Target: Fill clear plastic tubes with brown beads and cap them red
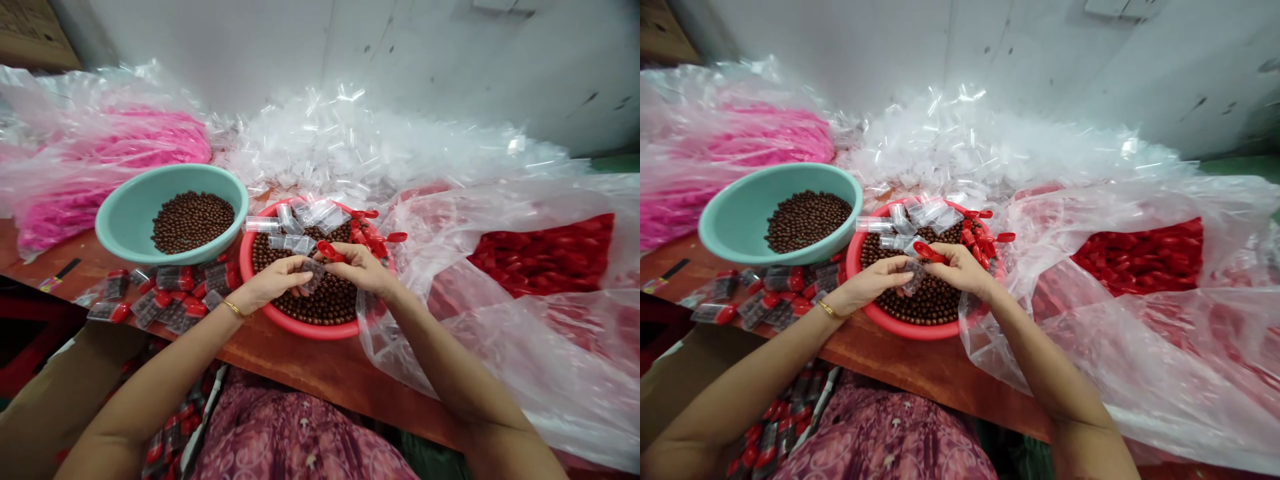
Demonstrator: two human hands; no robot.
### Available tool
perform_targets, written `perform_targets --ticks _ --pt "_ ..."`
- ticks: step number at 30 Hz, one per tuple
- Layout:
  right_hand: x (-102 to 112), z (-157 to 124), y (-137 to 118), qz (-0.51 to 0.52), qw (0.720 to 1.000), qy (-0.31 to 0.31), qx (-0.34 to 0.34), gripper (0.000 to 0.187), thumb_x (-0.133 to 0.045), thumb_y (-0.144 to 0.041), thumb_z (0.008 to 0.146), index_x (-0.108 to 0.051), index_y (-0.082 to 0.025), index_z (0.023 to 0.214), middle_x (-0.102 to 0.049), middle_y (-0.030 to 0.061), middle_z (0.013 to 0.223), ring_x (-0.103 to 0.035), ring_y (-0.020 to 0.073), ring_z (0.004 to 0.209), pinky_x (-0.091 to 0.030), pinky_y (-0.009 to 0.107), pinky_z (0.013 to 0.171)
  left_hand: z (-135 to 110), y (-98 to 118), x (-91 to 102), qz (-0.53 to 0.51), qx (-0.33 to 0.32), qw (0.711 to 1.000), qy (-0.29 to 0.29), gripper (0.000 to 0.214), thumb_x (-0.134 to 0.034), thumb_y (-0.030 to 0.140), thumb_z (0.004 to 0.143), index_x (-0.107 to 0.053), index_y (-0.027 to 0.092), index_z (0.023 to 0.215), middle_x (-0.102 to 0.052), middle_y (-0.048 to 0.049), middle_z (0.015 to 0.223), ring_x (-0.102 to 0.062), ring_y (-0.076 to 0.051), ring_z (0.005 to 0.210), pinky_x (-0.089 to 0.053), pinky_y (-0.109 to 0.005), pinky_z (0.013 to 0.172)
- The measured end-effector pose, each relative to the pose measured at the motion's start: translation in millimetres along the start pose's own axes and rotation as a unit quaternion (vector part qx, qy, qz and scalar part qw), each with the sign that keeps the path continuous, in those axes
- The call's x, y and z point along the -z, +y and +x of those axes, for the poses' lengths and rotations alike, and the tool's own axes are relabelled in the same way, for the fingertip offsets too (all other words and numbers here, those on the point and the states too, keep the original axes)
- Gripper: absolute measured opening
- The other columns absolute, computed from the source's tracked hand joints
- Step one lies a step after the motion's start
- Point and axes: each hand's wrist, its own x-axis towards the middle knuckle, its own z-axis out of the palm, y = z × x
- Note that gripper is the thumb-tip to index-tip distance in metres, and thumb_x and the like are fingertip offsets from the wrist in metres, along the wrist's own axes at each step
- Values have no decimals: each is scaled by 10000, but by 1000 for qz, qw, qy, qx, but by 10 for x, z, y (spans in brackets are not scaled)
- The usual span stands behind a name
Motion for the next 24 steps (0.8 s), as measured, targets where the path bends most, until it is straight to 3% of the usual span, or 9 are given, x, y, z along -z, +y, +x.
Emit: perform_targets --ticks 4,9,14,17,19,21,22,24 --pt "-18 1 22 8 1000 -25 5 149 -602 -257 715 -598 -152 821 -582 -8 748 -530 114 693 -425 244 674 -12 1 4 -21 4 1000 -1 436 -698 443 685 -592 126 964 -589 -11 783 -527 -77 617 -421 -193 552" --pt "-22 -20 40 26 999 -40 -14 163 -628 -279 686 -506 -171 697 -457 -45 644 -422 71 584 -373 197 550 -22 16 -11 -17 -6 1000 -11 371 -692 406 699 -608 124 924 -562 1 784 -486 -63 623 -404 -179 550" --pt "-20 -62 114 54 990 38 -124 202 -498 -326 762 -499 -199 918 -423 -54 690 -381 75 514 -362 189 423 -20 11 -26 5 -20 1000 23 327 -634 386 749 -593 135 955 -572 -10 834 -518 -81 691 -418 -181 580" --pt "-25 -89 174 73 987 43 -138 231 -392 -301 789 -478 -200 978 -452 -50 702 -393 83 471 -420 226 442 -22 9 -37 26 -7 999 25 326 -600 383 772 -572 145 993 -586 -21 860 -547 -95 706 -412 -176 538" --pt "-46 -102 188 12 992 47 -117 274 -397 -313 809 -487 -189 1036 -552 -19 773 -468 95 503 -452 251 508 -25 10 -43 36 10 999 21 321 -579 379 785 -555 149 1006 -607 -29 855 -560 -97 683 -395 -170 502" --pt "-84 -106 168 -134 984 67 -99 317 -432 -325 831 -510 -182 1103 -640 27 872 -562 129 605 -462 273 596 -30 10 -46 39 18 999 16 304 -568 370 793 -548 149 1000 -627 -35 847 -563 -90 654 -379 -164 484" --pt "-108 -105 146 -229 965 79 -98 327 -456 -320 836 -526 -181 1124 -667 49 916 -599 155 680 -456 283 635 -33 11 -47 38 18 999 17 293 -566 365 794 -548 148 990 -632 -33 833 -559 -84 638 -373 -161 481" --pt "-151 -99 88 -408 901 99 -113 320 -487 -290 847 -556 -174 1137 -691 85 973 -634 206 819 -432 296 677 -37 14 -50 31 11 999 29 268 -568 357 794 -552 147 959 -629 -21 790 -543 -68 599 -369 -157 484"
